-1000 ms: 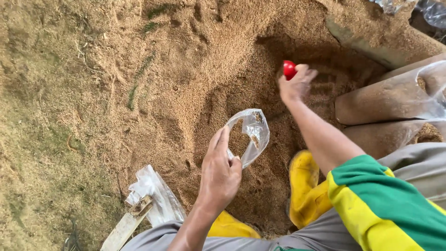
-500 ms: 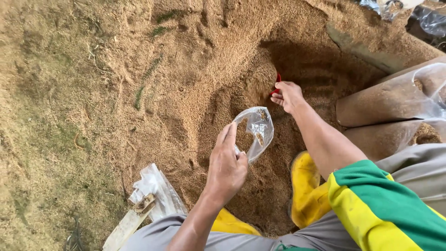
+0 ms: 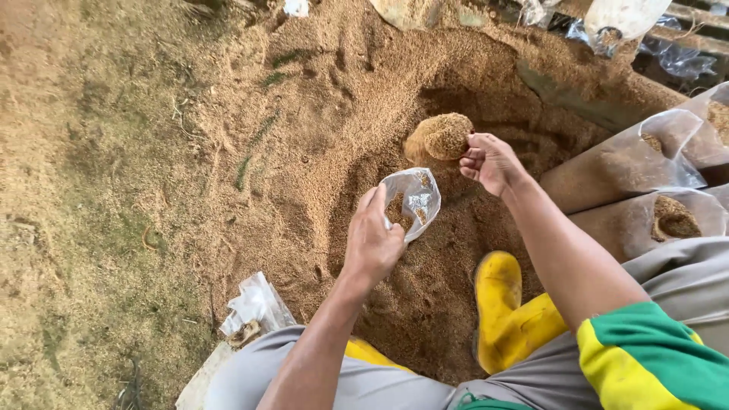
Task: Filling plastic bags with organic substrate using a hand scoop at a fast pace.
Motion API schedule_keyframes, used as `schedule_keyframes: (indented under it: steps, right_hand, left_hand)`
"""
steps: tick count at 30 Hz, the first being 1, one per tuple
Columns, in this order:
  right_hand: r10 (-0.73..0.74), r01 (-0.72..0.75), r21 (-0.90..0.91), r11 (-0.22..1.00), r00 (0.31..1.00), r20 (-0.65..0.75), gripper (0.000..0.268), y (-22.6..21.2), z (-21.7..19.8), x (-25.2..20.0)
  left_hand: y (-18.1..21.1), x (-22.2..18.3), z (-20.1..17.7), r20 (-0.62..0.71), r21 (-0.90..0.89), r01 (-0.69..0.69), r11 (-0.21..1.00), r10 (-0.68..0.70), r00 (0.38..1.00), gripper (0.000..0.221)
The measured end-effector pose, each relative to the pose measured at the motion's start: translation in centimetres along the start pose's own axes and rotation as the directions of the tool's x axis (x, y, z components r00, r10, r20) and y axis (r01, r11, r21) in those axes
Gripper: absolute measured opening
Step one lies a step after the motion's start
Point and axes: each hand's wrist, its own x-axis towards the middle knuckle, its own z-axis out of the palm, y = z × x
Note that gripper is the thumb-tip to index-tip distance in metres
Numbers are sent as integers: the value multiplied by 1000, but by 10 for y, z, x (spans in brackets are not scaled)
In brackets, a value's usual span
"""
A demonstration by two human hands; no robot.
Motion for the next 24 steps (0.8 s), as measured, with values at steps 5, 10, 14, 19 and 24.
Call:
schedule_keyframes:
  steps: [5, 10, 14, 19, 24]
  right_hand:
    - [-44, 45, -69, 997, 999, 24, 24, -44, 21, -63]
    - [-105, 113, -123, 986, 992, 65, 27, -49, 34, -101]
    - [-169, 176, -225, 958, 984, 51, 32, -46, 58, -134]
    - [-380, 374, -430, 822, 922, 76, 41, -26, 75, -145]
    - [-566, 608, -746, 272, 728, 387, 60, -28, 106, -188]
  left_hand:
    - [-8, 12, 5, -22, 16, -72, 997, 72, 997, 71]
    - [-8, 20, 12, -1, 4, -126, 992, 126, 992, 73]
    - [-6, 19, 9, 3, -32, -155, 987, 155, 988, 70]
    - [-12, 21, 10, 6, -13, -125, 992, 125, 992, 76]
    - [-18, 18, 5, -30, -16, -143, 990, 143, 989, 75]
